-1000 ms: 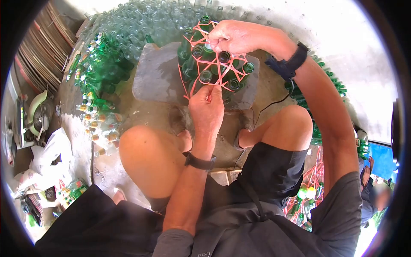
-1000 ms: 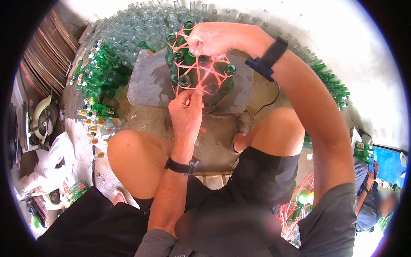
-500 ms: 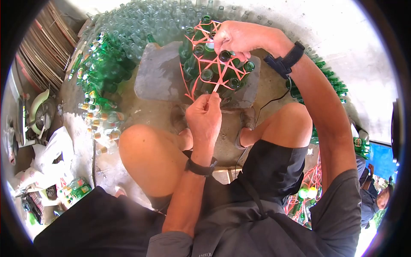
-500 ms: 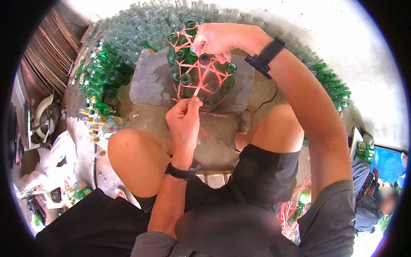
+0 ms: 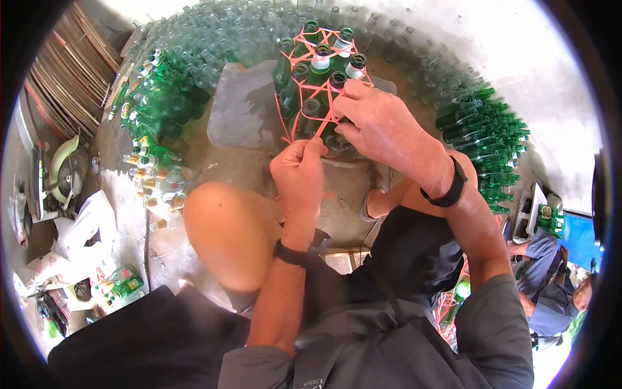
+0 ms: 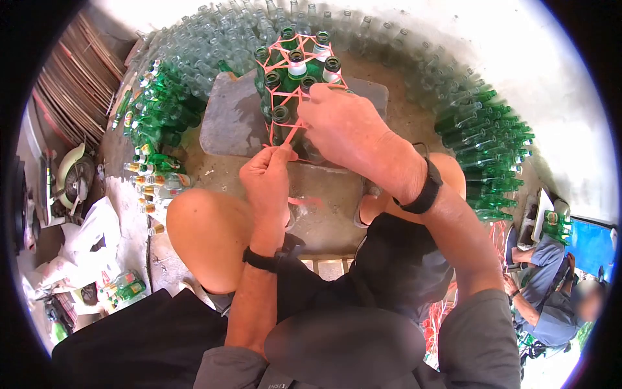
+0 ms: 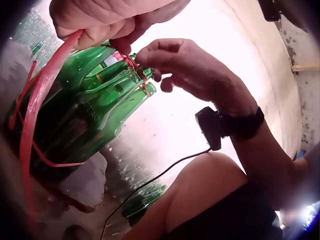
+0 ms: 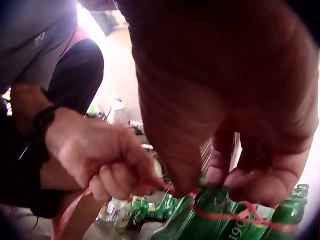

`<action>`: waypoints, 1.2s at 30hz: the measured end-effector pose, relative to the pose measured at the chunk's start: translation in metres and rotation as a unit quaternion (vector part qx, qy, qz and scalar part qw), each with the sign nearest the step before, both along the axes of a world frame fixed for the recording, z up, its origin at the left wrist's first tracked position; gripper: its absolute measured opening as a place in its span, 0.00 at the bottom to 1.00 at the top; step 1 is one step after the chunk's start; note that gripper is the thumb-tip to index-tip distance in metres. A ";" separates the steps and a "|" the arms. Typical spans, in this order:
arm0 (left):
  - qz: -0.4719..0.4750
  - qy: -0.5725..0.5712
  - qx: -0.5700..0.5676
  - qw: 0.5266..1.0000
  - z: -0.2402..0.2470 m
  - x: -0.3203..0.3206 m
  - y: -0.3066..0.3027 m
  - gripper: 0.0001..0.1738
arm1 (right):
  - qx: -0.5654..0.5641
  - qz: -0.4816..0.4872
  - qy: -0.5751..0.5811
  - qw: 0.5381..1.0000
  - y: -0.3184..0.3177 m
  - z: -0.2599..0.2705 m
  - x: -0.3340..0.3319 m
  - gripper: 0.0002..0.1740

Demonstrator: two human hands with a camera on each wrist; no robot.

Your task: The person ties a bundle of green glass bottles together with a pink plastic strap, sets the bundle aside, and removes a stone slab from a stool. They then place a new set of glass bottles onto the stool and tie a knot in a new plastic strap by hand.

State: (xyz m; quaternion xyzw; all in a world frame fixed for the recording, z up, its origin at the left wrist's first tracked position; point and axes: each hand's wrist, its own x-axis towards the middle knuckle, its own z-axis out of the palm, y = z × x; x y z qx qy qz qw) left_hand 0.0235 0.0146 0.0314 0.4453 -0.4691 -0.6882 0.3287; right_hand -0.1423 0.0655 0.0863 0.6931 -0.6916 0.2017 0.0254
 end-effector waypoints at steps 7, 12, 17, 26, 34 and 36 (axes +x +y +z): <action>0.012 0.012 0.008 1.000 0.005 0.004 -0.004 0.11 | 0.012 0.022 -0.050 0.998 -0.003 -0.004 -0.008 0.11; -0.004 -0.009 -0.001 1.000 0.006 0.006 -0.001 0.13 | 0.001 0.011 -0.063 0.998 -0.002 -0.004 -0.006 0.03; -0.029 -0.010 -0.057 0.998 0.004 0.012 0.002 0.13 | -0.024 -0.019 -0.005 1.000 0.010 0.013 0.012 0.07; -0.079 -0.035 -0.180 0.980 0.010 0.020 0.012 0.13 | 0.130 -0.116 -0.390 0.904 0.006 0.011 0.042 0.17; -0.279 -0.099 -0.129 0.946 0.026 0.041 -0.010 0.08 | 0.138 -0.192 -0.530 0.814 0.012 -0.005 0.039 0.09; -0.197 -0.090 -0.277 0.936 0.024 0.030 -0.028 0.07 | 0.135 -0.188 -0.518 0.823 0.012 -0.004 0.036 0.08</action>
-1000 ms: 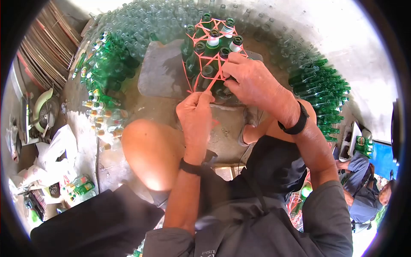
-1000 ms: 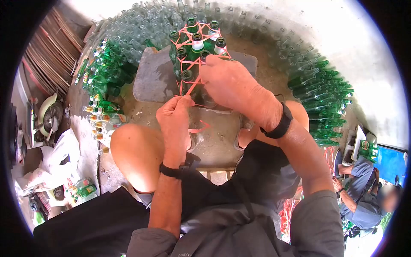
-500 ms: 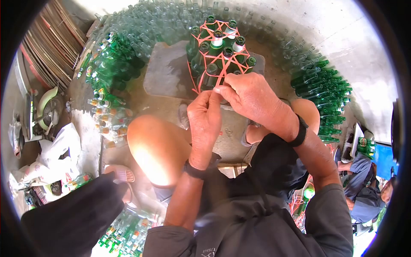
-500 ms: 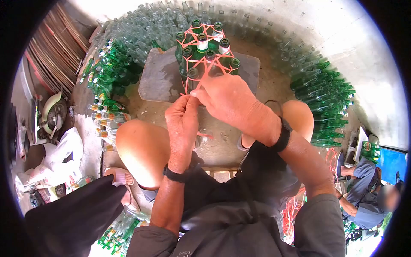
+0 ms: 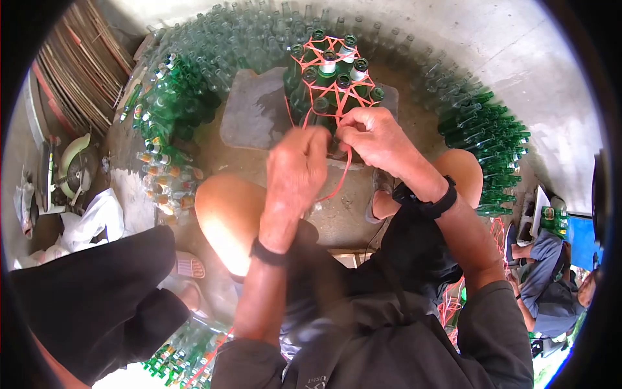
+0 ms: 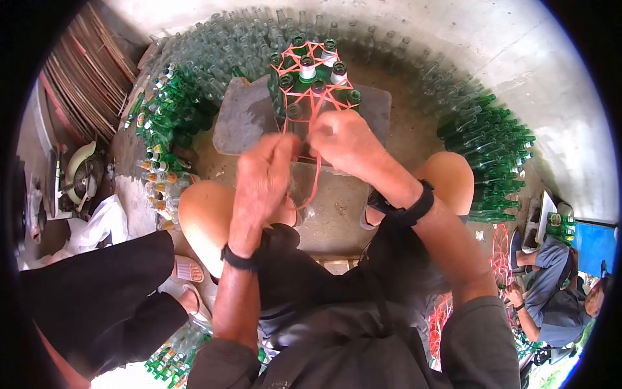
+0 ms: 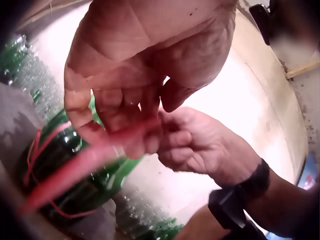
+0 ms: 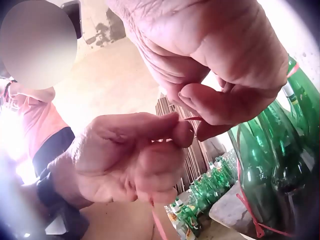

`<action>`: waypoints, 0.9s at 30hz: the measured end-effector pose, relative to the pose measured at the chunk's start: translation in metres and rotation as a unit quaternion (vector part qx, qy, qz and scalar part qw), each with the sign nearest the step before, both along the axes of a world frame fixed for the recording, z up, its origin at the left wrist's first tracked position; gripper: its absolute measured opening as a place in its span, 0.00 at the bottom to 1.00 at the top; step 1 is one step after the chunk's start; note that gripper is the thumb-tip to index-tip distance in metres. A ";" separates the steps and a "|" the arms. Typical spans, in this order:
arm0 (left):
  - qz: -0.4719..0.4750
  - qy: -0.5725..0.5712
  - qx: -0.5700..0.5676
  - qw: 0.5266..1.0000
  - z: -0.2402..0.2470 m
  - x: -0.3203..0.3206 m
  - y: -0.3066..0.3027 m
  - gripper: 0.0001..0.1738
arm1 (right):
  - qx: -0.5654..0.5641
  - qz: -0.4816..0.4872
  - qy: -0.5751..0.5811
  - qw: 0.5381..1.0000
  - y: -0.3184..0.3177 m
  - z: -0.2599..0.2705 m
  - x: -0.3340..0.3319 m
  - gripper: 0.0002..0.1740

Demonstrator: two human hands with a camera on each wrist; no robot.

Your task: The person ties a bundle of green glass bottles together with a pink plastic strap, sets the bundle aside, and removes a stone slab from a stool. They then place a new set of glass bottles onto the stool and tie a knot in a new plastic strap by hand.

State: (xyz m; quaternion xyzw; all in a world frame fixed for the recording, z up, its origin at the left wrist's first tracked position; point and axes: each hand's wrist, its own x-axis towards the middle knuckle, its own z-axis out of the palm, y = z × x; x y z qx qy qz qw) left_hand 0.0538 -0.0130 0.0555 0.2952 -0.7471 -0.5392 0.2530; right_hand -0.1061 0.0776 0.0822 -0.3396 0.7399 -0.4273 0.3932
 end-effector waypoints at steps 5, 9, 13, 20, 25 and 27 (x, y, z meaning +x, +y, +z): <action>-0.003 -0.010 -0.328 0.945 0.006 -0.030 -0.027 0.14 | 0.017 -0.004 -0.036 0.999 -0.007 0.011 -0.009 0.08; -0.039 -0.042 -0.366 0.929 0.004 -0.039 -0.034 0.10 | 0.010 -0.008 -0.106 0.994 -0.009 0.017 -0.023 0.07; -0.032 -0.036 -0.359 0.932 -0.004 -0.043 -0.037 0.08 | 0.000 0.025 -0.160 0.987 -0.013 0.019 -0.039 0.07; 0.005 -0.002 -0.431 0.902 -0.007 -0.047 -0.038 0.05 | 0.081 0.157 0.088 0.980 -0.017 0.054 -0.061 0.06; 0.057 -0.028 -0.423 0.904 -0.007 -0.052 -0.032 0.04 | 0.059 0.212 0.462 0.859 -0.019 0.054 -0.058 0.07; 0.071 -0.059 -0.432 0.897 -0.006 -0.056 -0.030 0.03 | 0.024 0.200 0.549 0.811 -0.019 0.050 -0.056 0.07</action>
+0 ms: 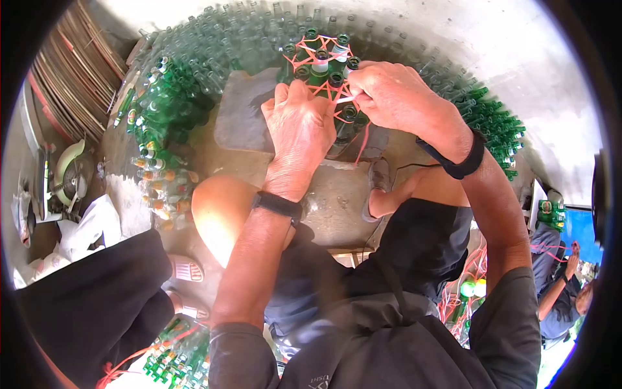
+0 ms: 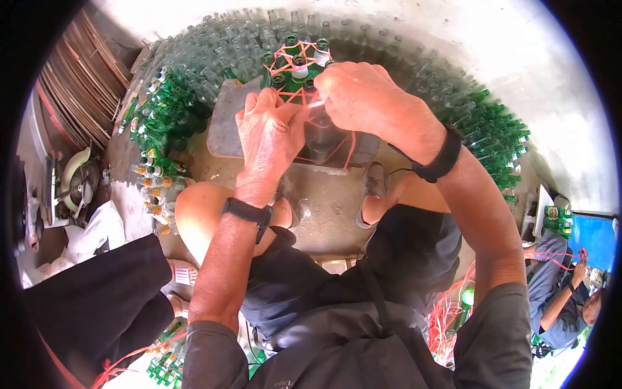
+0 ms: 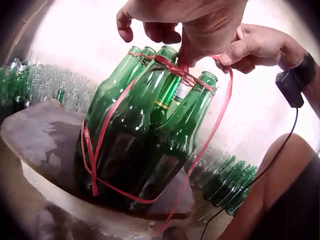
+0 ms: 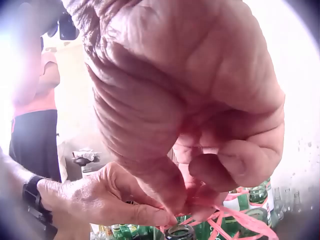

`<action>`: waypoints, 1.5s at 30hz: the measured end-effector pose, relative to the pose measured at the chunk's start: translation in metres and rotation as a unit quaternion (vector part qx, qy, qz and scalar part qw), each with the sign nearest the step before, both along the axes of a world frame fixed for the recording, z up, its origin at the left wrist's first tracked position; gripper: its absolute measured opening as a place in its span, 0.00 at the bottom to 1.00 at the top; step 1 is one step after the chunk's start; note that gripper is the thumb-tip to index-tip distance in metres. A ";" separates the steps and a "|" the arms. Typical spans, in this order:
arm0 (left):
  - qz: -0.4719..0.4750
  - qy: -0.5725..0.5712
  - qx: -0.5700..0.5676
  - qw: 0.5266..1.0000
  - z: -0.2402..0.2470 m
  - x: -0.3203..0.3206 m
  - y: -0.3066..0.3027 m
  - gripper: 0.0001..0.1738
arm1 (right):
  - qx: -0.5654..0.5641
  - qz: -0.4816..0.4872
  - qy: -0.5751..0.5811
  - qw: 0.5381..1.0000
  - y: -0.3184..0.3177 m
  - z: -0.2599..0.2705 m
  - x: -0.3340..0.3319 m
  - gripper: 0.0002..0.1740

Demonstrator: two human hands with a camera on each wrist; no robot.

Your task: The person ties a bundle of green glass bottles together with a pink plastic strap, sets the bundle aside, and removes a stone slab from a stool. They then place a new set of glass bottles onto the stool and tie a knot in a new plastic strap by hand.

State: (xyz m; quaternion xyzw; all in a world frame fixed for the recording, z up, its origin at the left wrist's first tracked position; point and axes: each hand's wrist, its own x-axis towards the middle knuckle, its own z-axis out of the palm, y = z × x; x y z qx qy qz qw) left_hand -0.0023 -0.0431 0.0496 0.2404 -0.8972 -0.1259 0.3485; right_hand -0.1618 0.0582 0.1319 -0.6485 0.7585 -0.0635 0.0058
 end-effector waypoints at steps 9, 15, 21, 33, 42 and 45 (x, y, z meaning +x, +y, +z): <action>0.011 -0.115 -0.020 0.993 0.014 -0.012 -0.003 0.01 | -0.138 0.021 -0.028 0.990 -0.010 -0.040 -0.012 0.02; -0.006 -0.133 0.071 0.989 0.012 -0.014 -0.013 0.05 | -0.143 -0.098 -0.168 0.970 -0.012 -0.061 -0.002 0.04; -0.016 -0.105 0.144 0.984 0.008 -0.012 -0.018 0.05 | -0.126 -0.105 -0.183 0.969 -0.014 -0.063 -0.001 0.09; -0.054 -0.055 0.136 0.988 0.007 -0.009 -0.021 0.03 | -0.026 -0.149 -0.212 0.965 -0.013 -0.049 0.016 0.12; -0.103 -0.075 0.178 0.976 -0.003 -0.009 -0.033 0.06 | -0.067 -0.179 -0.274 0.942 -0.010 -0.068 0.018 0.10; -0.128 -0.069 0.183 0.972 -0.005 -0.010 -0.037 0.07 | -0.110 -0.138 -0.318 0.932 -0.008 -0.075 0.013 0.13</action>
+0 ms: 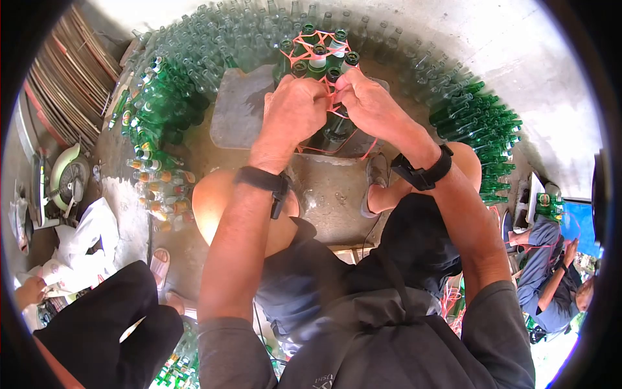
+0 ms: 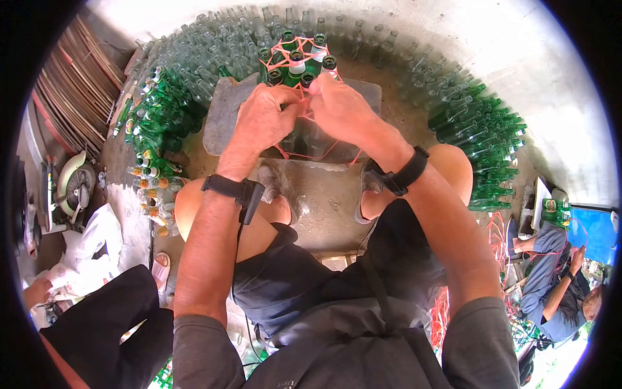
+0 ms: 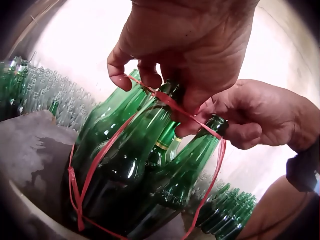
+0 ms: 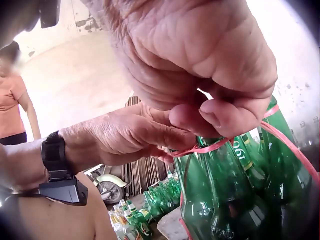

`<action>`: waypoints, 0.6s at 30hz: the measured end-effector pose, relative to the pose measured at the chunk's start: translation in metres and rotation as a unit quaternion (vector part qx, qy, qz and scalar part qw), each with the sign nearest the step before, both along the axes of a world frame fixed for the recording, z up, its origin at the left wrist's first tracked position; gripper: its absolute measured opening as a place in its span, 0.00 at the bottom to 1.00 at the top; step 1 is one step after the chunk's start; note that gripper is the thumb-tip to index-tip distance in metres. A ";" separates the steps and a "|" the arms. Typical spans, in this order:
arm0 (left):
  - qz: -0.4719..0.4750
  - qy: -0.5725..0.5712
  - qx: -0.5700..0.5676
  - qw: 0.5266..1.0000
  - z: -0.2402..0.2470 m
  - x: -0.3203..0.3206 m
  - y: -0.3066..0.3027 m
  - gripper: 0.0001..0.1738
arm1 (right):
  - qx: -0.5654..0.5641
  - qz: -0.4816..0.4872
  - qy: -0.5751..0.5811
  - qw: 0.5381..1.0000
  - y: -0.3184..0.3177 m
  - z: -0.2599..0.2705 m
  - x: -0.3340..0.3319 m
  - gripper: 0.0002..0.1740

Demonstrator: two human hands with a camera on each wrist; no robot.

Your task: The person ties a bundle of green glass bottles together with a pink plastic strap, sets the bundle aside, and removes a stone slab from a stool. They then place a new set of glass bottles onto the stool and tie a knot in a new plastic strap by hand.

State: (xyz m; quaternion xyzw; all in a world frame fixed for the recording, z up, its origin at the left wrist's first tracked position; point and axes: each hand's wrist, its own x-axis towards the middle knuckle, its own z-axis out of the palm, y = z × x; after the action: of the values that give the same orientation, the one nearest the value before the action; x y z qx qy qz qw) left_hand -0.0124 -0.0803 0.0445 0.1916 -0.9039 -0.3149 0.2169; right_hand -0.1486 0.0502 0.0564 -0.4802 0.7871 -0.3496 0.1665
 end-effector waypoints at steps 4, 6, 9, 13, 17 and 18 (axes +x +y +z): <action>-0.021 -0.030 0.054 0.998 0.004 0.000 -0.006 0.09 | -0.029 0.023 -0.045 0.998 0.002 -0.008 -0.006 0.14; -0.029 -0.032 0.037 0.998 0.007 0.003 -0.004 0.09 | -0.034 0.025 -0.065 0.997 0.002 -0.008 -0.008 0.15; -0.029 -0.029 0.024 0.999 0.009 0.004 -0.004 0.07 | -0.040 0.030 -0.104 0.993 0.006 -0.003 -0.007 0.16; -0.037 -0.014 0.014 0.999 0.006 0.003 -0.004 0.07 | -0.044 0.043 -0.122 0.991 0.007 -0.008 -0.010 0.15; -0.044 0.005 -0.002 0.999 0.003 0.001 -0.003 0.06 | 0.055 0.007 -0.200 0.978 0.010 0.026 0.001 0.15; -0.038 0.015 -0.006 0.999 0.001 0.001 -0.003 0.06 | 0.056 0.007 -0.202 0.978 0.010 0.025 0.002 0.15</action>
State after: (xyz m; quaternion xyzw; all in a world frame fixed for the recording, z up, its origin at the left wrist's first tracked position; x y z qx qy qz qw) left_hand -0.0118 -0.0829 0.0455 0.1515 -0.9092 -0.3200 0.2192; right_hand -0.1470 0.0601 0.0810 -0.3950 0.7521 -0.3936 0.3513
